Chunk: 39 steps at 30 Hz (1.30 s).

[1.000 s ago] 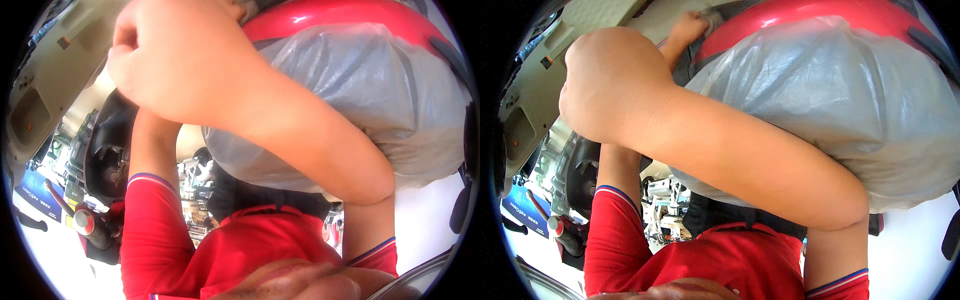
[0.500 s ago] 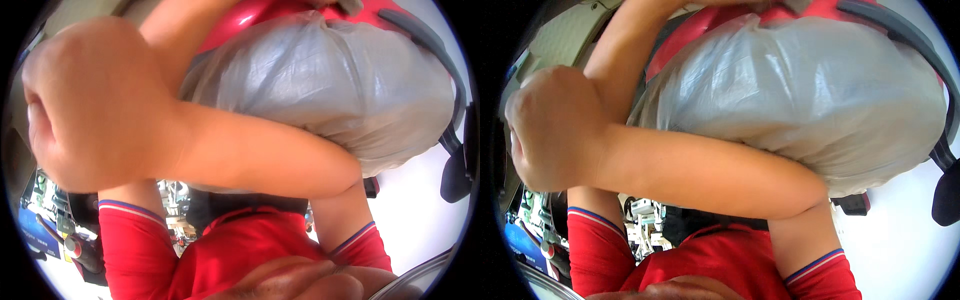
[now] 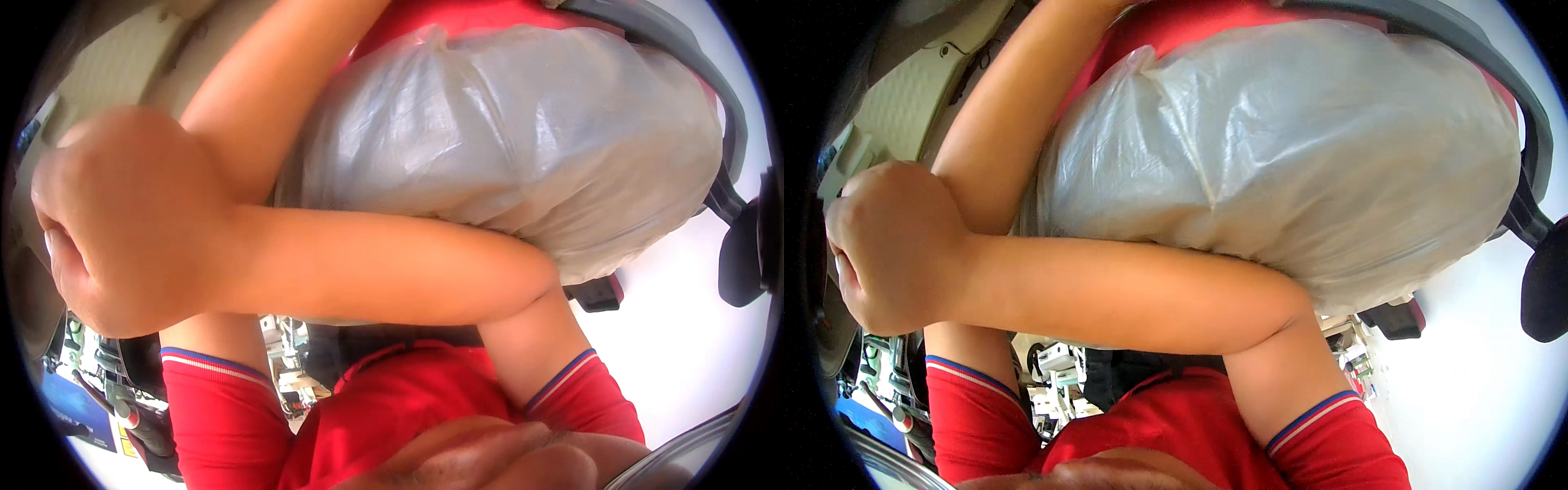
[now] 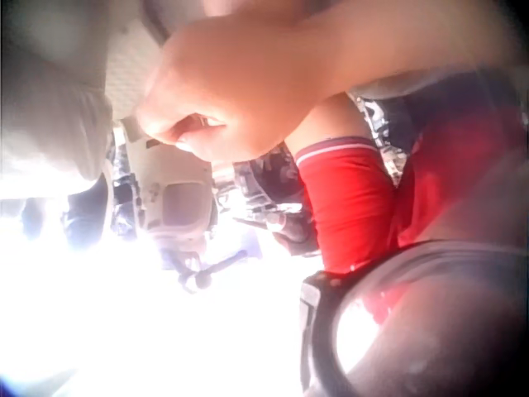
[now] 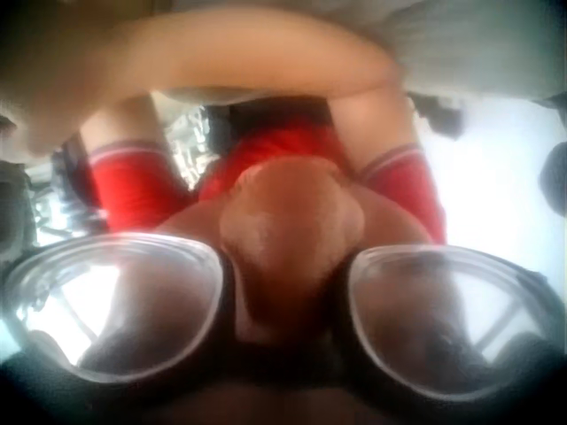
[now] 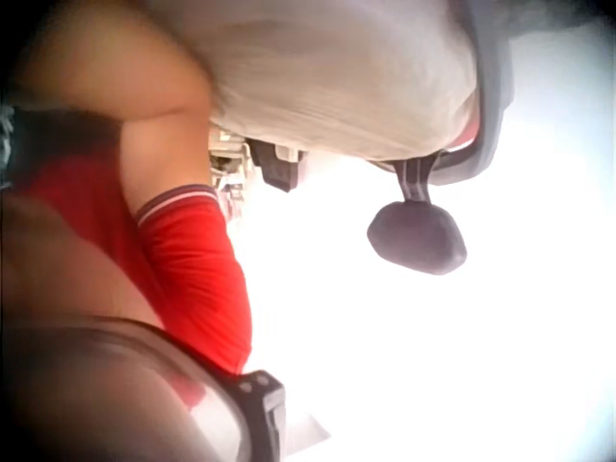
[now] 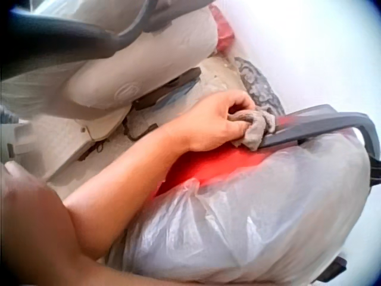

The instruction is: The person wipes various white and red plastic body panels of a moped using a cloth by hand.

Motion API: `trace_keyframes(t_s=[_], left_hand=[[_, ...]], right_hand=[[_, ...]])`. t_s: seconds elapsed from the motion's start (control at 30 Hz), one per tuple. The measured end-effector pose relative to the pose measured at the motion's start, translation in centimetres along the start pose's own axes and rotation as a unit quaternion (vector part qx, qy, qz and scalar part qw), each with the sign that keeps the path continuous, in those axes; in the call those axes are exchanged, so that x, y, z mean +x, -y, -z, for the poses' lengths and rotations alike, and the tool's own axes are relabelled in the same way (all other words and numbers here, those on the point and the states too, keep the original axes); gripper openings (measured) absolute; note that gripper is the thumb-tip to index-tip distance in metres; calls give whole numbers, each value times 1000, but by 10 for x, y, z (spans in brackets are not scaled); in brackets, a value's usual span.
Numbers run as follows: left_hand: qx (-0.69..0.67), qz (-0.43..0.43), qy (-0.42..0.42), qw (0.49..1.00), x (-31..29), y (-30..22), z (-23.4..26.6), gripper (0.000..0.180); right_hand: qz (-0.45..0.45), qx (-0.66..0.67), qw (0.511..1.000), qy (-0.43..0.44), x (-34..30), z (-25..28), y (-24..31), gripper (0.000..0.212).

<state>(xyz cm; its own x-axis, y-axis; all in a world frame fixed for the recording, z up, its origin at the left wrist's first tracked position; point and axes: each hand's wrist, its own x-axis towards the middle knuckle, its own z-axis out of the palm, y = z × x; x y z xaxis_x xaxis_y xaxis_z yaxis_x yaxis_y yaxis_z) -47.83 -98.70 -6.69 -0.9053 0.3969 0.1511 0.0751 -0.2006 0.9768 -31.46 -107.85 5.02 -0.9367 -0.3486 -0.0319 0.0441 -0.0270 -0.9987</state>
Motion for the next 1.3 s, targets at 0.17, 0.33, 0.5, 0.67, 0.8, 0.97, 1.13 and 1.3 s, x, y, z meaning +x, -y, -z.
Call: trace_keyframes(t_s=[0.17,0.33,0.5,0.67,0.8,0.97,1.13,1.3], left_hand=[[-88,-11,-33,995,28,-4,-22,34],[56,-23,12,998,48,-11,-20,21],[133,95,28,986,-15,-48,6,20],[184,18,12,983,-84,-55,12,21],[211,102,-36,972,-85,-68,8,21],[268,-58,-66,959,-49,-38,-13,17],[337,-74,-83,935,-35,-55,-26,10],[247,35,-126,960,-43,-70,-17,9]], right_hand=[[19,-12,999,-31,9,12,7,12],[76,-13,997,-31,13,20,12,13],[-26,94,991,-87,12,3,6,10],[-44,52,993,-97,7,1,3,8],[-62,35,997,-34,8,5,0,8],[-54,-27,998,12,9,11,3,12],[-37,-81,996,28,14,16,4,15],[-11,-30,999,-18,15,9,2,12]])
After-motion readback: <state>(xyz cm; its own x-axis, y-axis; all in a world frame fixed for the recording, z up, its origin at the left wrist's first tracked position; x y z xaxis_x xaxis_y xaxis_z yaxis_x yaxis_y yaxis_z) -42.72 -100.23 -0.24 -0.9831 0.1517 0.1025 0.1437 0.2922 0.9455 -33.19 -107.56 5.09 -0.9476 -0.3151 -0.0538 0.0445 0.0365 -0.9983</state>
